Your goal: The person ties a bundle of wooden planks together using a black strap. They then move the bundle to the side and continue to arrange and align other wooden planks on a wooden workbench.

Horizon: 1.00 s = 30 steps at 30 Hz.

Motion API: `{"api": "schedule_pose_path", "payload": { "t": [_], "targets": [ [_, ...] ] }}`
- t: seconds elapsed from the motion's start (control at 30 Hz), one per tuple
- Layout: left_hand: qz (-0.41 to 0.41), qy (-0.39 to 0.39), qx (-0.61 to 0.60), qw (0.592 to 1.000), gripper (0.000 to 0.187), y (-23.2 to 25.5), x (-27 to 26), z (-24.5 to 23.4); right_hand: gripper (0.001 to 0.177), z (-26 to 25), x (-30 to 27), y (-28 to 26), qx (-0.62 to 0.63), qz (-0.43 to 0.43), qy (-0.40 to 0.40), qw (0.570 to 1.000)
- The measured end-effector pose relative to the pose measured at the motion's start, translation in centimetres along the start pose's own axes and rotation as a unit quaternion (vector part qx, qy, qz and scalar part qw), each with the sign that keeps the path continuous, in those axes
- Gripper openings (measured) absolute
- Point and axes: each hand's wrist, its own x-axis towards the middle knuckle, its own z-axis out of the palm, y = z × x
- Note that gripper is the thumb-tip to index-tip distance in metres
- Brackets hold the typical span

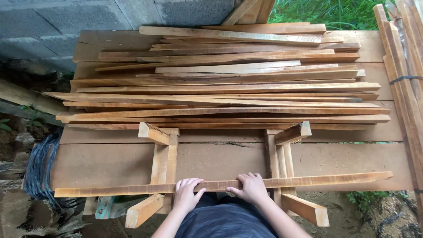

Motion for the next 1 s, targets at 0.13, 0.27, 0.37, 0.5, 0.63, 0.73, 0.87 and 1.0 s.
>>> {"api": "schedule_pose_path", "payload": {
  "t": [0.13, 0.27, 0.37, 0.5, 0.63, 0.73, 0.87, 1.0],
  "targets": [
    [-0.017, -0.019, 0.004, 1.000, 0.039, 0.0, 0.0, 0.1, 0.069, 0.5, -0.7, 0.0, 0.009, -0.005, 0.022, 1.000],
    [-0.004, -0.017, 0.004, 1.000, 0.038, -0.4, -0.2, 0.7, 0.065, 1.1, -1.5, 0.1, 0.020, 0.000, 0.016, 1.000],
    [-0.003, -0.023, 0.013, 1.000, 0.036, -0.2, -0.3, 0.4, 0.066, 1.3, -1.5, 0.2, 0.023, 0.000, 0.003, 1.000],
    [-0.027, -0.061, 0.051, 0.996, 0.034, 0.6, 0.1, -0.1, 0.070, 1.4, -1.3, 0.3, 0.004, -0.010, -0.008, 1.000],
    [-0.058, -0.105, 0.061, 0.991, 0.043, 1.2, 1.0, -0.4, 0.074, 1.6, -0.3, 0.6, -0.027, -0.025, -0.029, 0.999],
    [-0.023, -0.087, 0.080, 0.993, 0.045, 1.1, 1.5, -0.2, 0.066, 2.8, -0.1, 1.2, 0.006, -0.006, -0.015, 1.000],
    [-0.016, -0.100, 0.080, 0.992, 0.054, 1.7, 2.1, -0.9, 0.057, 3.4, -0.7, 0.9, 0.032, -0.040, 0.103, 0.993],
    [-0.007, -0.135, 0.066, 0.989, 0.052, 2.1, 2.5, -0.8, 0.057, 2.7, -1.6, -0.1, 0.050, -0.034, 0.135, 0.989]
  ]
}}
